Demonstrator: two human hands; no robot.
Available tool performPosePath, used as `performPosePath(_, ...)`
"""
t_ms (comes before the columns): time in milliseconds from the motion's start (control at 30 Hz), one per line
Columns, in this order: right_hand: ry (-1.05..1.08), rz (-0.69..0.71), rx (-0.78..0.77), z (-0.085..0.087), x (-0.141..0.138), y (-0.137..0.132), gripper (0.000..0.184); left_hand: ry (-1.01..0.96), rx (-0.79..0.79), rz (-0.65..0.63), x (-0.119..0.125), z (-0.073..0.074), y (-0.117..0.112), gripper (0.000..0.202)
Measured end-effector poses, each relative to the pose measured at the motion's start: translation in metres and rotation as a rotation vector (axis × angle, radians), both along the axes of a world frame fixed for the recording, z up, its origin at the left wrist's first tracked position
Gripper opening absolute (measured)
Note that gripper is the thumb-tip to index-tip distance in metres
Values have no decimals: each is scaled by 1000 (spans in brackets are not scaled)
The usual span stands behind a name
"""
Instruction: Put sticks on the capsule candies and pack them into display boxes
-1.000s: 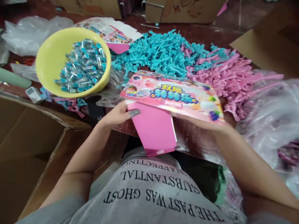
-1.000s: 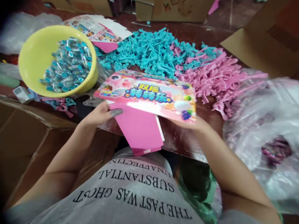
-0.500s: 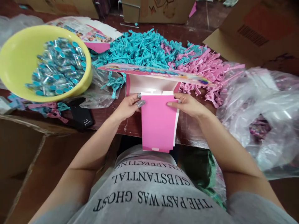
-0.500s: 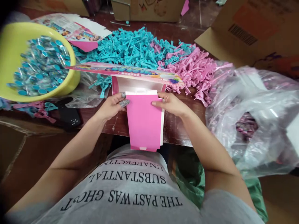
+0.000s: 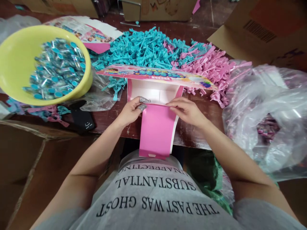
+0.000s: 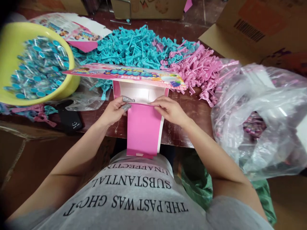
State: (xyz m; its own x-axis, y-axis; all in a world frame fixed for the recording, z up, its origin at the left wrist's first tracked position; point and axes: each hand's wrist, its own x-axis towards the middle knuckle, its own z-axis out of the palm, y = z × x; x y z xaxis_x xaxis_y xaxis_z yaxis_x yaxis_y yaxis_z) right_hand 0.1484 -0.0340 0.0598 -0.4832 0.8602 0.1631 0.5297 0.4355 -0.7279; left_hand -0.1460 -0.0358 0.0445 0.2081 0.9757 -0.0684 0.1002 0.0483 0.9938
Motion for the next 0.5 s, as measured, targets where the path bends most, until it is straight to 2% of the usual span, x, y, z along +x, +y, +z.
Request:
performPosePath(100,-236,36,135,7,-7,-14,38,90,109,-27,-4,-6,0,15)
performPosePath(167,-286,36,126,14,-13,-12,39,132,169,-66,-4,-6,-2,18)
performPosePath(233,-221,4,41,21,-18,0,46,176,210,-80,-1,1,-9,20)
performPosePath(267,-182,-12,-24,24,-20,9,49,209,233,-39,2,6,-16,23)
performPosePath(333,-148,-16,-157,31,-22,27,50,282,290,149,11,22,-34,37)
performPosePath(400,-185,43,-251,41,-25,41,48,314,325,318,22,38,-56,46)
performPosePath(433,-216,96,-274,48,-28,45,48,297,296,301,29,44,-66,42)
performPosePath(500,-285,213,-264,63,-33,45,47,193,112,101,42,53,-80,28)
